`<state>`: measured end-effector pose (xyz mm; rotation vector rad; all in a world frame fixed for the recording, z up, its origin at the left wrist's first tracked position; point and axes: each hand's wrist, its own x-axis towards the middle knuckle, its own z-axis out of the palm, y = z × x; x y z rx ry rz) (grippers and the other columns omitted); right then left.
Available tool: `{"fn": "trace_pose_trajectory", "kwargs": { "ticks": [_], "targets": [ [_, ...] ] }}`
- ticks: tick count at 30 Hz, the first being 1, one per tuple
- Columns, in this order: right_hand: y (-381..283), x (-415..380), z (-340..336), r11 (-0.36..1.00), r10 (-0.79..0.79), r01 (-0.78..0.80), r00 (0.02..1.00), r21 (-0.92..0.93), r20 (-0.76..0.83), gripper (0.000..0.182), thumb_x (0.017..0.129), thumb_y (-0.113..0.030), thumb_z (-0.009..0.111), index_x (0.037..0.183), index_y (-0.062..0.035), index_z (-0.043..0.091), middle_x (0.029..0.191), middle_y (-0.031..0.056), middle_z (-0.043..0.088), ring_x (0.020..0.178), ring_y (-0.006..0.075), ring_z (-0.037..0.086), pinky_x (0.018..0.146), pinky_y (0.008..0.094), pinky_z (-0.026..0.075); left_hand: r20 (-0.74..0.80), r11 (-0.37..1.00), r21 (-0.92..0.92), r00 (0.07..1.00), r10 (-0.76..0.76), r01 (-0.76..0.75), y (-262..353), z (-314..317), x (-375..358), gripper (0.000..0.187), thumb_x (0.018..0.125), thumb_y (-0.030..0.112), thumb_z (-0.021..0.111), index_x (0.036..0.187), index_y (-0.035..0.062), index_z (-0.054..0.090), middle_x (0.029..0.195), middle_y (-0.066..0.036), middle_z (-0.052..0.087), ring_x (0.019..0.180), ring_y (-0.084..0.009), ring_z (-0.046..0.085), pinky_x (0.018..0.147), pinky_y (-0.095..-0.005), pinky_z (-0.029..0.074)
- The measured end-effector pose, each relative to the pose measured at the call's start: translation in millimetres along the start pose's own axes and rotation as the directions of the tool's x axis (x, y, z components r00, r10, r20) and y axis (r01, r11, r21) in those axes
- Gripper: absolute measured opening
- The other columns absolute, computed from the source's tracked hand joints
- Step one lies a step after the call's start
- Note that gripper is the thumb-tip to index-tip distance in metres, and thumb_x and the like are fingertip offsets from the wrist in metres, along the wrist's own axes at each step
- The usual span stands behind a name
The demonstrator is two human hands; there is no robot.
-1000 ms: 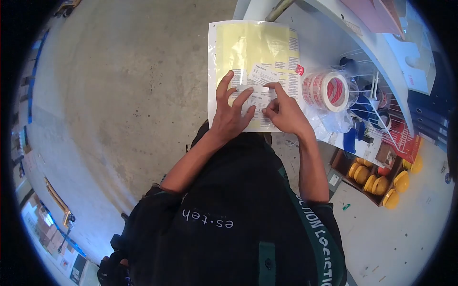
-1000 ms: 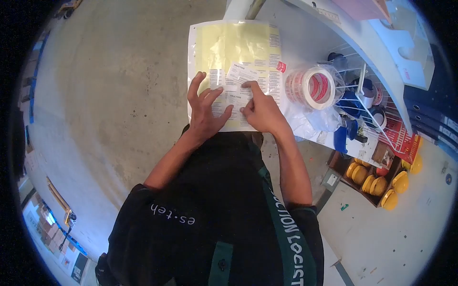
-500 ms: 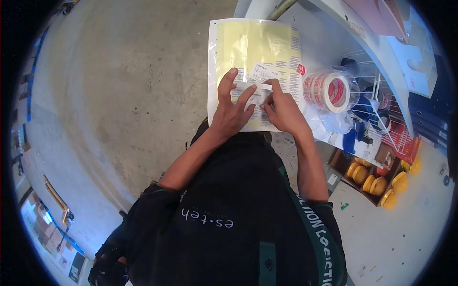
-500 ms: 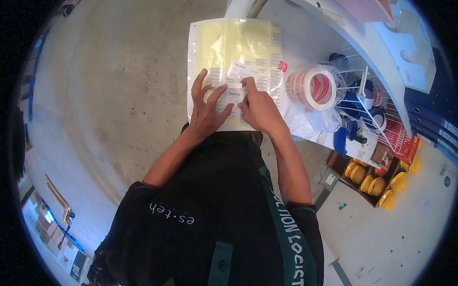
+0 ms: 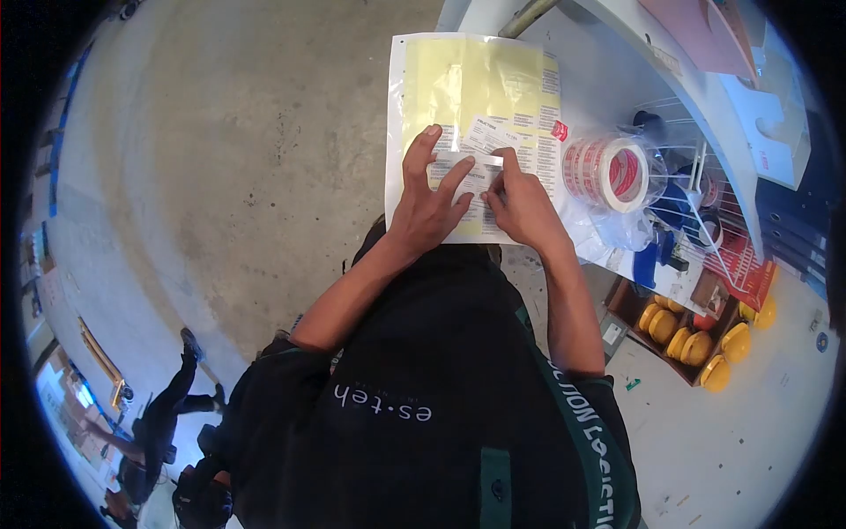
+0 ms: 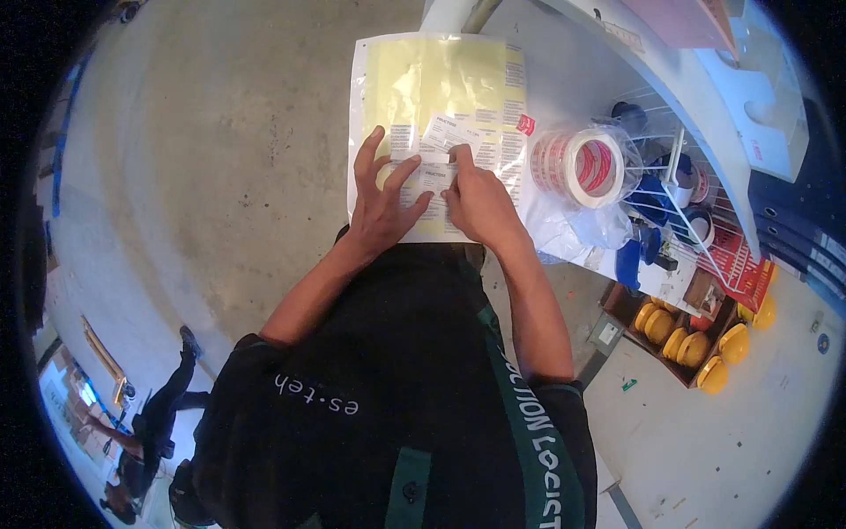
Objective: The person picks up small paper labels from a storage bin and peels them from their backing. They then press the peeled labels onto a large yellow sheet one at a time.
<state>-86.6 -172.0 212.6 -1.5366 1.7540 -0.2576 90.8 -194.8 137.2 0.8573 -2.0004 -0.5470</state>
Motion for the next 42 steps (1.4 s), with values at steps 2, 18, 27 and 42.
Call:
{"fn": "trace_pose_trajectory", "kwargs": {
  "ticks": [2,18,27,42],
  "targets": [
    [1,0,1,1.0,-0.025,0.025,1.0,-0.005,-0.015,0.042,0.087,-0.001,0.064,0.121,0.0017,0.04,0.084,0.0268,0.068,0.089,0.0478,0.066,0.079,0.0544,0.049,0.001,1.0,-0.002,1.0,0.002,-0.002,0,0,0,0.081,0.066,0.002,0.087,0.135,0.0142,0.046,0.153,-0.027,0.02,0.14,-0.0439,0.032,0.097,-0.0452,0.054],
    [2,5,0,0.998,-0.036,0.037,0.999,-0.047,0.016,0.046,0.084,-0.003,0.062,0.123,0.0042,0.039,0.085,0.031,0.066,0.089,0.0498,0.064,0.079,0.0552,0.05,0.011,1.0,0.021,1.0,-0.013,0.013,0,0,-1,0.079,0.067,0.002,0.087,0.135,0.0146,0.047,0.153,-0.026,0.02,0.14,-0.044,0.031,0.096,-0.0461,0.054],
    [0,7,0,0.999,-0.024,0.025,1.0,-0.044,0.014,0.044,0.082,-0.002,0.063,0.121,0.0034,0.041,0.081,0.0301,0.067,0.087,0.0495,0.065,0.078,0.0555,0.05,0.012,0.999,0.031,1.0,-0.016,0.016,0,1,-3,0.078,0.067,0.003,0.088,0.134,0.0149,0.048,0.153,-0.025,0.02,0.141,-0.0441,0.03,0.096,-0.0463,0.054],
    [-3,8,-1,0.95,0.098,-0.119,0.991,-0.29,-0.089,0.056,0.077,-0.015,0.078,0.122,-0.0047,0.048,0.081,0.0211,0.072,0.083,0.0419,0.071,0.077,0.0492,0.054,0.023,0.998,0.067,1.0,0.014,-0.015,1,-1,-1,0.077,0.069,0.004,0.087,0.135,0.0151,0.048,0.153,-0.025,0.02,0.14,-0.0445,0.03,0.097,-0.0462,0.052]
  ]
}}
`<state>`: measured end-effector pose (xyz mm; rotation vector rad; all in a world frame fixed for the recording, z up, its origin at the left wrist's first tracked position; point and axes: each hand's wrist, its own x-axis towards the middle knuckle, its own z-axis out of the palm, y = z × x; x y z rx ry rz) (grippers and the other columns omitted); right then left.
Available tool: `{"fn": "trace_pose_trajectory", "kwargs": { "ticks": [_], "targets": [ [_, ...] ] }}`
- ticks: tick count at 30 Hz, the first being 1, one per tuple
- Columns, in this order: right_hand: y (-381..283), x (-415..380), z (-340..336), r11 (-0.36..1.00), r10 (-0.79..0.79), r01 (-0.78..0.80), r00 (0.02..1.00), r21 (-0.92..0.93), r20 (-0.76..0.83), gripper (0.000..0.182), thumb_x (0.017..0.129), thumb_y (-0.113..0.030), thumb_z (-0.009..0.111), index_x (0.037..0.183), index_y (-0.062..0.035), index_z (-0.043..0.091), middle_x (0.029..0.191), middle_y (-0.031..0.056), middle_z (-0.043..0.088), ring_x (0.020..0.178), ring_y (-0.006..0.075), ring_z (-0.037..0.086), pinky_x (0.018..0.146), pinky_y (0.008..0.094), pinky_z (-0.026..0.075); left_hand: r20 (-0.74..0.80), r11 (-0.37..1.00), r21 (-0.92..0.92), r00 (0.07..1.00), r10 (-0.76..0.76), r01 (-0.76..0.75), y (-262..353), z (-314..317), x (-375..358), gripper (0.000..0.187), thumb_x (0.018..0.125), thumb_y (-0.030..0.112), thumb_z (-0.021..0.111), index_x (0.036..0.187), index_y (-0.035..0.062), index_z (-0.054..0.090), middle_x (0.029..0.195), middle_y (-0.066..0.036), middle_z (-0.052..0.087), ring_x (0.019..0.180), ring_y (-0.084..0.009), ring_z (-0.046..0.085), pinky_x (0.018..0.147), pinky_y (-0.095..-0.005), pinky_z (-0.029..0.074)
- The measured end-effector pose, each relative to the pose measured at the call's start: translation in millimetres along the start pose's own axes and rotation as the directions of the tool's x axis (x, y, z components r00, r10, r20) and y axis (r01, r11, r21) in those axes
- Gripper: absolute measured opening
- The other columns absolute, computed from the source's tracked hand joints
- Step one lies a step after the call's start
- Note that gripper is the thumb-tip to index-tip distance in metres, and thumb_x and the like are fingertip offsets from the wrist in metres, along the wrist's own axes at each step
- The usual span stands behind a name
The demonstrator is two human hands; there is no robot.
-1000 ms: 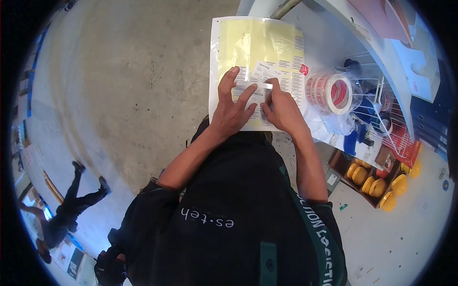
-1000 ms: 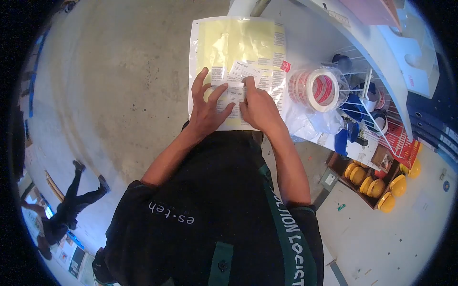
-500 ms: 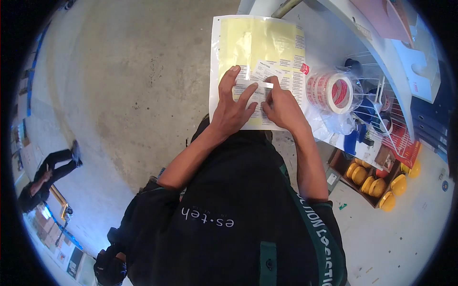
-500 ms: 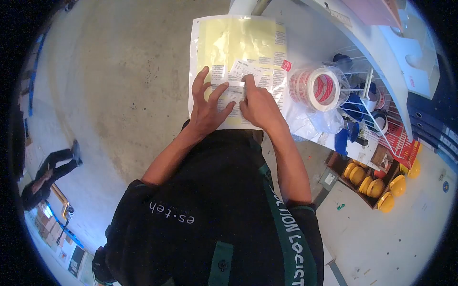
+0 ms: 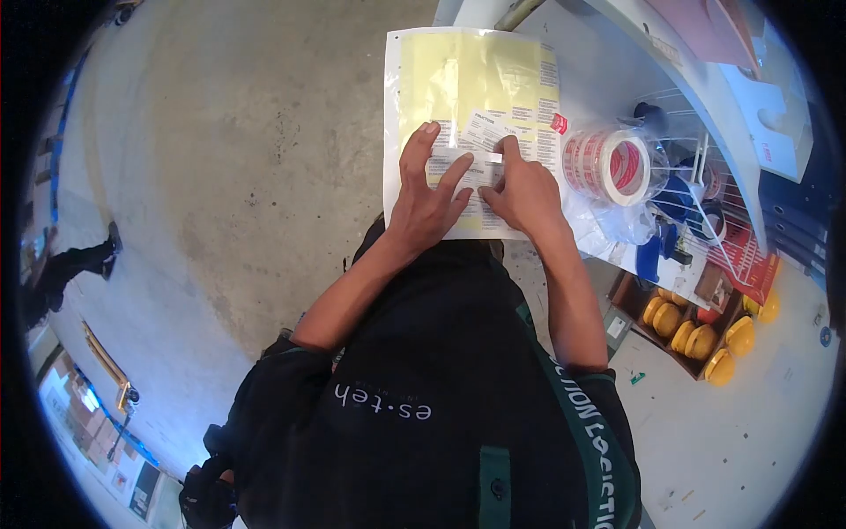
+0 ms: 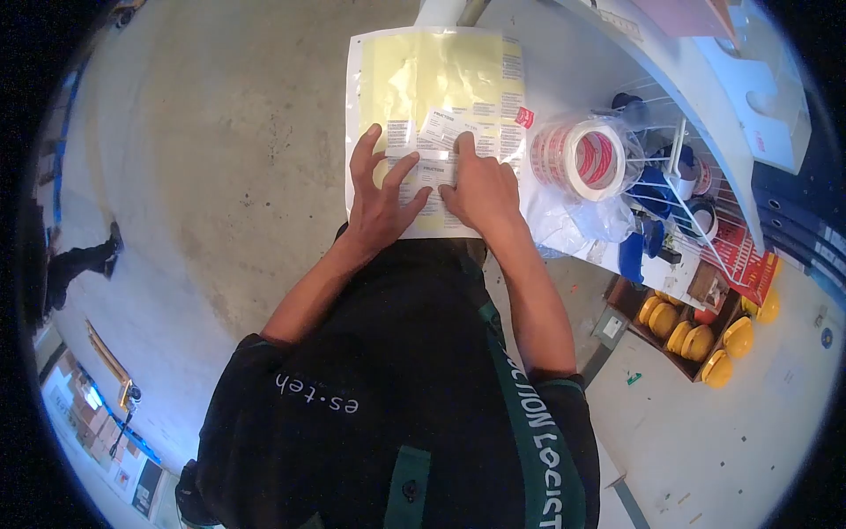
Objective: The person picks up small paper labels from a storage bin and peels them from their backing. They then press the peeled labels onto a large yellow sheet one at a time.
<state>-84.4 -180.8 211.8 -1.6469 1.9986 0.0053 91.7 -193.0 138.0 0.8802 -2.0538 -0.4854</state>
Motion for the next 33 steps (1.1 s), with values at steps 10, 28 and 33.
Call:
{"fn": "trace_pose_trajectory", "kwargs": {
  "ticks": [10,28,33],
  "targets": [
    [5,-1,-7,0.988,0.106,-0.109,0.994,-0.111,-0.034,0.067,0.071,-0.035,0.088,0.117,-0.0041,0.051,0.086,0.0222,0.072,0.086,0.0407,0.071,0.074,0.0475,0.054,-0.007,1.0,0.0,1.0,-0.004,0.004,-1,1,-2,0.077,0.07,0.007,0.087,0.135,0.0146,0.047,0.154,-0.026,0.019,0.141,-0.0448,0.029,0.099,-0.05,0.05],
    [41,-10,-8,0.94,0.022,-0.037,0.999,0.339,0.05,0.044,0.072,-0.009,0.083,0.103,-0.0033,0.052,0.075,0.0145,0.067,0.073,0.0333,0.068,0.068,0.0419,0.051,0.009,0.999,0.01,0.999,-0.034,0.034,-1,-3,1,0.078,0.069,0.009,0.089,0.134,0.0135,0.047,0.154,-0.026,0.019,0.141,-0.0442,0.029,0.098,-0.0491,0.051],
    [40,-17,-10,0.923,0.022,-0.029,1.0,0.383,0.022,0.045,0.072,-0.008,0.082,0.109,-0.0029,0.057,0.081,0.0145,0.066,0.078,0.0326,0.067,0.072,0.0406,0.051,0.01,0.999,0.003,0.999,-0.035,0.035,-1,-3,1,0.077,0.069,0.009,0.089,0.134,0.0135,0.048,0.154,-0.026,0.019,0.141,-0.0442,0.029,0.098,-0.0491,0.051]
  ]
}}
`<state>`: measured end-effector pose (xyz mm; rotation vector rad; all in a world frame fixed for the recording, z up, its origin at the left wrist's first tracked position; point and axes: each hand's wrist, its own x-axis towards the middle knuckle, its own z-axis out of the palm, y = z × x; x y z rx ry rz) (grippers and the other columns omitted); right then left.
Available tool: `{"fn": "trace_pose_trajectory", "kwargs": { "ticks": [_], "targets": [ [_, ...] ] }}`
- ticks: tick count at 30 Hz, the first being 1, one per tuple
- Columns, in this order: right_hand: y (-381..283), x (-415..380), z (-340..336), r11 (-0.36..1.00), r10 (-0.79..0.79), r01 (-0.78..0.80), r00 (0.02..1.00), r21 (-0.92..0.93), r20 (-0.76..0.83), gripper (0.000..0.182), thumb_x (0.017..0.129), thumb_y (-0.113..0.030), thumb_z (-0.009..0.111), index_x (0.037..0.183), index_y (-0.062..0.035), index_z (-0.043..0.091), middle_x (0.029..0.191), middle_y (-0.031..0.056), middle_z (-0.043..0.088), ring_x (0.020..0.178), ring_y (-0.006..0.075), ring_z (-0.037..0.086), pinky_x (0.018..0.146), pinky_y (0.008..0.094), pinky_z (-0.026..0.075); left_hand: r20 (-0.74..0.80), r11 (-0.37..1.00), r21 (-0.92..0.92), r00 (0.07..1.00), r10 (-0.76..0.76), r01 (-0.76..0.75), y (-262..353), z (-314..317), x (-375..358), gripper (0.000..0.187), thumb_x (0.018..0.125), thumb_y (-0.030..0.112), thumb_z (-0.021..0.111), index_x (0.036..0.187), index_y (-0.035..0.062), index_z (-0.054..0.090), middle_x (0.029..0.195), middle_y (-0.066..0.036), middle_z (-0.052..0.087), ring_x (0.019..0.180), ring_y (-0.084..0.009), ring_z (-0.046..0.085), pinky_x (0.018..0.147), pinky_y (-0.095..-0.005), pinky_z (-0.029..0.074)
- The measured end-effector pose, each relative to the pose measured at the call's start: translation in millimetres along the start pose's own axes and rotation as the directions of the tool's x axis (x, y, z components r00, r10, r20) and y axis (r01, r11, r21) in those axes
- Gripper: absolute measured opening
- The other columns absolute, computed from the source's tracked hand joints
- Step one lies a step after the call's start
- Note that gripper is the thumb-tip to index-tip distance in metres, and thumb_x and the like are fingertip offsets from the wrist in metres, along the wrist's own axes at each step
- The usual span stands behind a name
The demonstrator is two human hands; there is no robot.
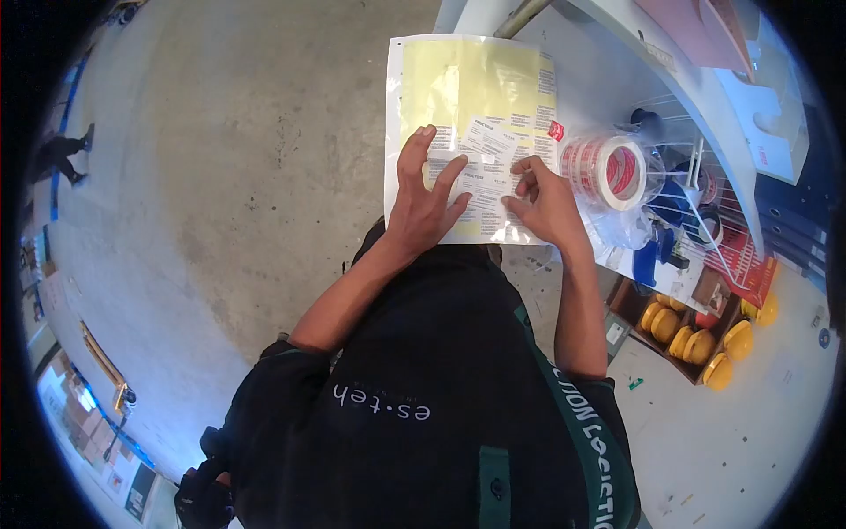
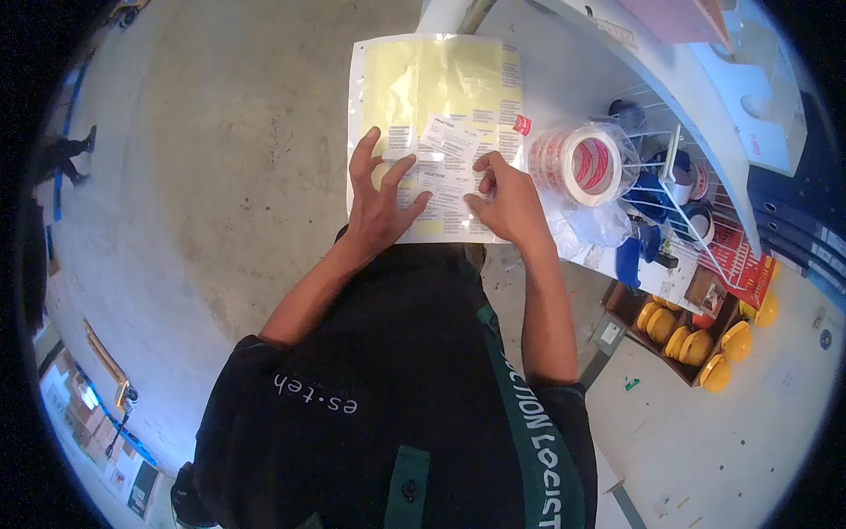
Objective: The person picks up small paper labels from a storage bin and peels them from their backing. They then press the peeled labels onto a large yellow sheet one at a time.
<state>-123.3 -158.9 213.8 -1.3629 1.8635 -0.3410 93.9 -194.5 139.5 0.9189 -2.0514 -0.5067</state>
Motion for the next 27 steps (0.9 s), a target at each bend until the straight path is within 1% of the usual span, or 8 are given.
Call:
{"fn": "trace_pose_trajectory", "kwargs": {
  "ticks": [2,3,5,7,11,13,24,27],
  "targets": [
    [-7,-5,2,0.989,-0.097,0.085,0.991,-0.12,-0.095,0.049,0.07,-0.011,0.084,0.113,-0.0041,0.063,0.09,0.0144,0.066,0.085,0.0318,0.066,0.076,0.0408,0.051,-0.001,1.0,0.004,1.0,0.005,-0.005,0,1,0,0.076,0.07,0.01,0.088,0.134,0.0135,0.048,0.154,-0.026,0.02,0.141,-0.0442,0.03,0.098,-0.0491,0.051],
    [-5,-5,5,0.989,-0.096,0.084,0.991,-0.121,-0.095,0.049,0.07,-0.011,0.084,0.113,-0.0041,0.063,0.09,0.0144,0.066,0.085,0.0318,0.066,0.076,0.0408,0.051,-0.001,1.0,0.004,1.0,0.007,-0.007,-1,1,-1,0.076,0.07,0.01,0.088,0.134,0.0135,0.048,0.154,-0.026,0.02,0.14,-0.0443,0.03,0.098,-0.0492,0.05],
    [3,-5,13,0.977,-0.173,0.146,0.968,-0.155,-0.179,0.051,0.069,-0.014,0.086,0.115,-0.0058,0.065,0.096,0.0137,0.066,0.091,0.0316,0.065,0.08,0.0419,0.051,0.002,1.0,0.004,1.0,0.013,-0.013,-1,3,-2,0.075,0.071,0.01,0.088,0.134,0.0135,0.048,0.153,-0.026,0.02,0.14,-0.0444,0.03,0.098,-0.0492,0.05],
    [4,-5,14,0.981,-0.163,0.14,0.97,-0.137,-0.178,0.05,0.069,-0.015,0.086,0.114,-0.0059,0.065,0.096,0.0133,0.065,0.091,0.0316,0.065,0.08,0.042,0.051,-0.041,0.997,-0.08,0.999,-0.025,0.022,1,4,-4,0.064,0.072,0.008,0.084,0.129,0.0098,0.055,0.15,-0.024,0.027,0.14,-0.0467,0.032,0.114,-0.0543,0.035],
    [2,-5,13,0.985,-0.135,0.115,0.979,-0.131,-0.153,0.046,0.069,-0.015,0.086,0.108,-0.0053,0.066,0.095,0.0128,0.065,0.092,0.0316,0.065,0.081,0.042,0.05,-0.055,0.998,-0.062,0.998,0.003,-0.007,-1,4,-4,0.062,0.071,0.007,0.084,0.127,0.0088,0.057,0.15,-0.024,0.028,0.139,-0.0465,0.034,0.112,-0.0536,0.037],
    [1,-4,14,0.986,-0.123,0.103,0.981,-0.135,-0.15,0.045,0.068,-0.014,0.086,0.107,-0.0049,0.066,0.095,0.0129,0.065,0.092,0.0317,0.064,0.081,0.0419,0.05,-0.021,0.998,0.028,0.999,0.049,-0.048,-3,3,-5,0.072,0.073,0.013,0.087,0.133,0.014,0.049,0.152,-0.026,0.023,0.139,-0.0451,0.033,0.099,-0.05,0.048],
    [2,2,16,0.99,-0.127,0.115,0.98,-0.086,-0.15,0.038,0.067,-0.009,0.086,0.095,-0.0025,0.061,0.093,0.0148,0.063,0.09,0.0343,0.062,0.08,0.0429,0.049,-0.057,0.992,0.077,0.993,0.106,-0.102,-1,3,-5,0.07,0.07,0.013,0.089,0.13,0.0126,0.052,0.15,-0.024,0.026,0.139,-0.0441,0.034,0.102,-0.051,0.046],
    [-2,-1,18,0.984,-0.166,0.151,0.967,-0.089,-0.194,0.042,0.064,-0.004,0.087,0.092,-0.0013,0.056,0.088,0.014,0.062,0.085,0.0316,0.061,0.079,0.0398,0.049,-0.069,0.991,0.079,0.991,0.114,-0.108,-1,2,-4,0.071,0.069,0.013,0.089,0.129,0.0123,0.053,0.15,-0.024,0.027,0.138,-0.044,0.034,0.102,-0.0512,0.045]
  ]
}}
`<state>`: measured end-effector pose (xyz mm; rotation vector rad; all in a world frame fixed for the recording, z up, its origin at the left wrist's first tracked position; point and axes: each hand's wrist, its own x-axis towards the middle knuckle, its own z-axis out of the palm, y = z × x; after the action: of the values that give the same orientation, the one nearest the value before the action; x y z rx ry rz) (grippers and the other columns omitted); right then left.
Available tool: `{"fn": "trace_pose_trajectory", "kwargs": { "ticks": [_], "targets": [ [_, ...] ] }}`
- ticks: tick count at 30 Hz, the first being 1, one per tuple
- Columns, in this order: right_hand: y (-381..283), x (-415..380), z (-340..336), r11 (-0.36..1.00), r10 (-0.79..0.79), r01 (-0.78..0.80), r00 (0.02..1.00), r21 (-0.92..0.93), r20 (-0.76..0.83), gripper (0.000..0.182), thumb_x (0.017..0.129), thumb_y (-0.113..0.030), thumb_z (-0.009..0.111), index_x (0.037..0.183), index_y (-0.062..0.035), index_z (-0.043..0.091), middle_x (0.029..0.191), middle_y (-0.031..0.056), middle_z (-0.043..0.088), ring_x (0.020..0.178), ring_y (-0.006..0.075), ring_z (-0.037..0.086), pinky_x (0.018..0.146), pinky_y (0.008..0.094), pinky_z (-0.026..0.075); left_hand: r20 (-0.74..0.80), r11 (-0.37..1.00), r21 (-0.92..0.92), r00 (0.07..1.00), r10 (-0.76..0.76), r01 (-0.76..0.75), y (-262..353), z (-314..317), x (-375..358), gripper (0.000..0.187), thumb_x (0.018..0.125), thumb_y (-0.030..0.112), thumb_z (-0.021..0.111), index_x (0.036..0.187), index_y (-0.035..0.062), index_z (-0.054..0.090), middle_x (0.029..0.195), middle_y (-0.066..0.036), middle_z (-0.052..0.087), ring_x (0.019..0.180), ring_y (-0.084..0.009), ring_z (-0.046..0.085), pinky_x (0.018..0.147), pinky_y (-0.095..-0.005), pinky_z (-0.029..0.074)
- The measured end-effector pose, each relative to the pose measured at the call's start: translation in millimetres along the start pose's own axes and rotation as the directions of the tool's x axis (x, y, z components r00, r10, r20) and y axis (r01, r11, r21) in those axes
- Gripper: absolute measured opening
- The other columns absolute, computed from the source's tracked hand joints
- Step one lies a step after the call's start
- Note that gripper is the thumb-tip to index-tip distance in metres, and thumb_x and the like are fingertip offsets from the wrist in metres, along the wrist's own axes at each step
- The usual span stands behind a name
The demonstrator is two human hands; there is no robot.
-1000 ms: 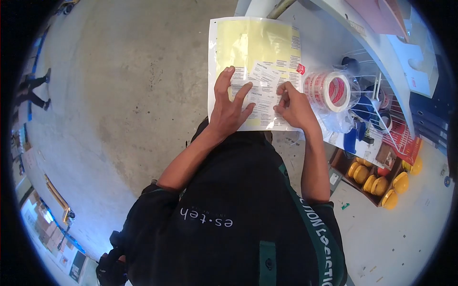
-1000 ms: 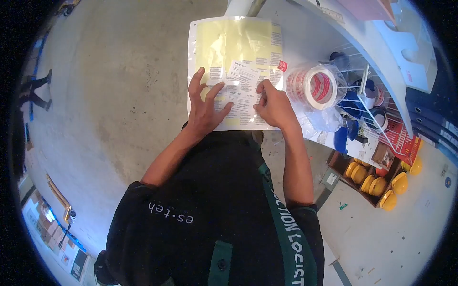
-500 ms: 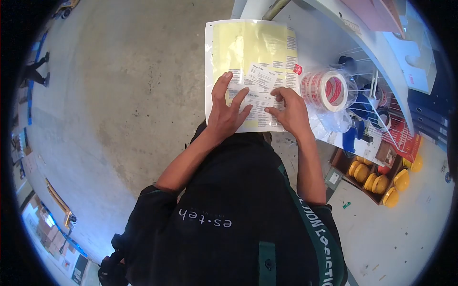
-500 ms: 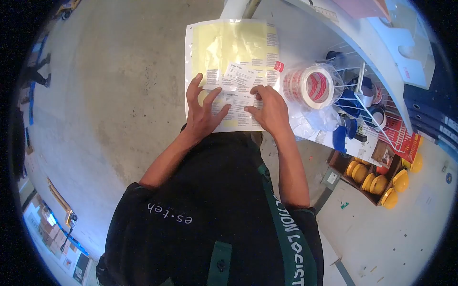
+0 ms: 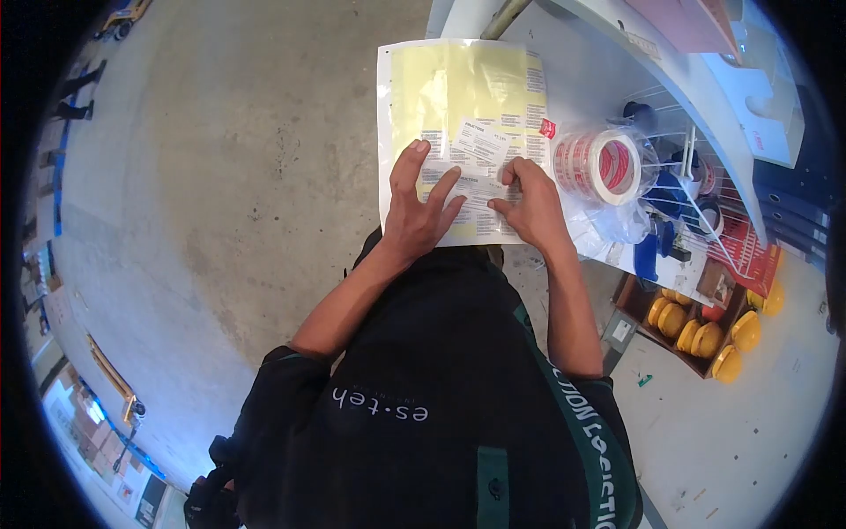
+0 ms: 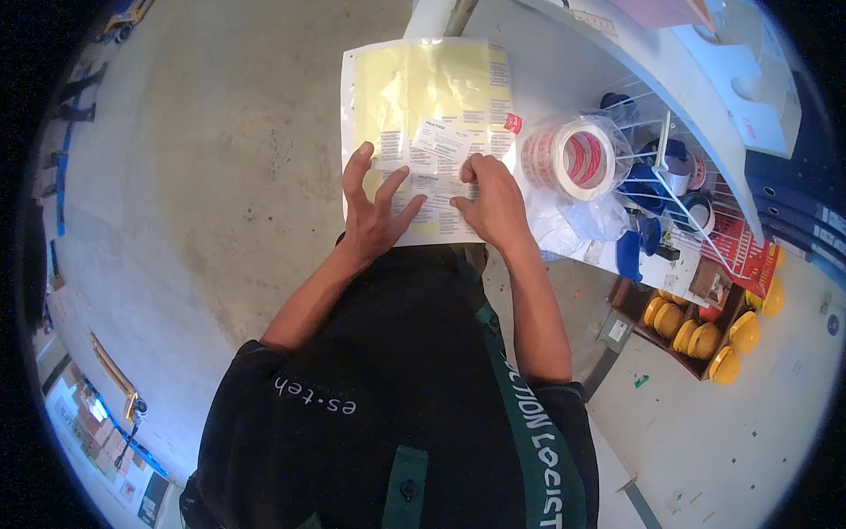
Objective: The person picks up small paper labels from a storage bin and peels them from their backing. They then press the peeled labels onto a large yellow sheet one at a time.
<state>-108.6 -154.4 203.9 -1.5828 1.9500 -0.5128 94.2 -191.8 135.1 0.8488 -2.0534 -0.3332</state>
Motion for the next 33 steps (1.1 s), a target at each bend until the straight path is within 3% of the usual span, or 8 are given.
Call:
{"fn": "trace_pose_trajectory", "kwargs": {
  "ticks": [6,9,21,24,26,28,31,33],
  "targets": [
    [-3,-7,3,1.0,-0.013,0.012,0.999,-0.009,-0.041,0.035,0.07,-0.003,0.083,0.091,-0.0017,0.054,0.082,0.0121,0.062,0.078,0.0266,0.062,0.074,0.0374,0.049,-0.012,1.0,0.011,1.0,0.001,-0.001,0,-1,0,0.072,0.068,0.013,0.09,0.129,0.0115,0.054,0.15,-0.024,0.027,0.138,-0.0438,0.035,0.103,-0.0512,0.045],
    [-6,-8,-3,0.981,0.067,-0.061,0.997,0.185,-0.026,0.028,0.077,-0.004,0.08,0.095,-0.0019,0.06,0.081,0.0101,0.068,0.074,0.0187,0.063,0.072,0.0336,0.049,-0.026,1.0,0.023,1.0,-0.004,0.005,0,-2,0,0.072,0.067,0.015,0.091,0.129,0.0115,0.054,0.15,-0.024,0.027,0.138,-0.0437,0.035,0.104,-0.0511,0.045],
    [14,23,-8,0.915,0.131,0.041,0.911,0.402,-0.391,0.015,0.087,-0.008,0.071,0.099,0.0,0.072,0.081,0.0108,0.075,0.072,0.0135,0.065,0.072,0.0275,0.05,-0.181,0.991,0.039,0.976,-0.12,0.129,-2,-26,18,0.075,0.067,0.017,0.093,0.128,0.0076,0.049,0.152,-0.024,0.024,0.137,-0.0429,0.035,0.098,-0.0485,0.05],
    [11,33,-5,0.951,0.134,-0.018,0.924,0.309,-0.359,0.017,0.087,-0.009,0.07,0.101,0.0009,0.071,0.086,0.0138,0.073,0.074,0.02,0.067,0.072,0.0319,0.052,-0.218,0.991,-0.002,0.968,-0.128,0.13,1,-34,29,0.072,0.07,0.012,0.09,0.129,0.0075,0.047,0.153,-0.023,0.023,0.137,-0.0415,0.037,0.096,-0.0473,0.052],
    [16,38,2,0.993,-0.114,0.088,0.896,-0.08,-0.429,0.021,0.086,-0.01,0.07,0.104,0.001,0.07,0.092,0.0179,0.07,0.076,0.0287,0.066,0.072,0.0376,0.052,-0.229,0.993,-0.002,0.966,-0.117,0.12,5,-38,32,0.07,0.072,0.01,0.087,0.129,0.0072,0.046,0.153,-0.023,0.022,0.136,-0.0403,0.038,0.095,-0.0464,0.053],
    [9,33,4,0.997,-0.08,0.073,0.909,-0.033,-0.408,0.024,0.085,-0.011,0.07,0.106,0.0005,0.069,0.097,0.0208,0.067,0.079,0.0352,0.065,0.074,0.0424,0.052,-0.185,0.908,-0.316,0.921,-0.342,0.274,12,-40,33,0.065,0.077,0.001,0.079,0.131,0.0064,0.044,0.155,-0.02,0.022,0.137,-0.0367,0.039,0.096,-0.0444,0.053],
    [-7,22,5,0.996,-0.089,0.082,0.913,-0.033,-0.398,0.021,0.085,-0.011,0.07,0.103,0.0005,0.07,0.092,0.0189,0.069,0.076,0.0315,0.065,0.072,0.0388,0.052,-0.059,0.617,-0.68,0.809,-0.584,0.396,24,-46,41,0.063,0.077,-0.009,0.071,0.132,0.0021,0.042,0.154,-0.021,0.019,0.137,-0.0309,0.039,0.095,-0.0391,0.055],
    [-23,12,2,0.965,-0.011,0.083,0.959,0.248,-0.282,0.017,0.087,-0.012,0.072,0.099,-0.0002,0.072,0.084,0.0128,0.07,0.071,0.0217,0.063,0.068,0.0323,0.049,0.008,0.495,-0.768,0.78,-0.626,0.405,27,-51,43,0.061,0.08,-0.012,0.066,0.133,0.004,0.042,0.156,-0.018,0.02,0.138,-0.032,0.039,0.099,-0.042,0.054]
  ]
}}
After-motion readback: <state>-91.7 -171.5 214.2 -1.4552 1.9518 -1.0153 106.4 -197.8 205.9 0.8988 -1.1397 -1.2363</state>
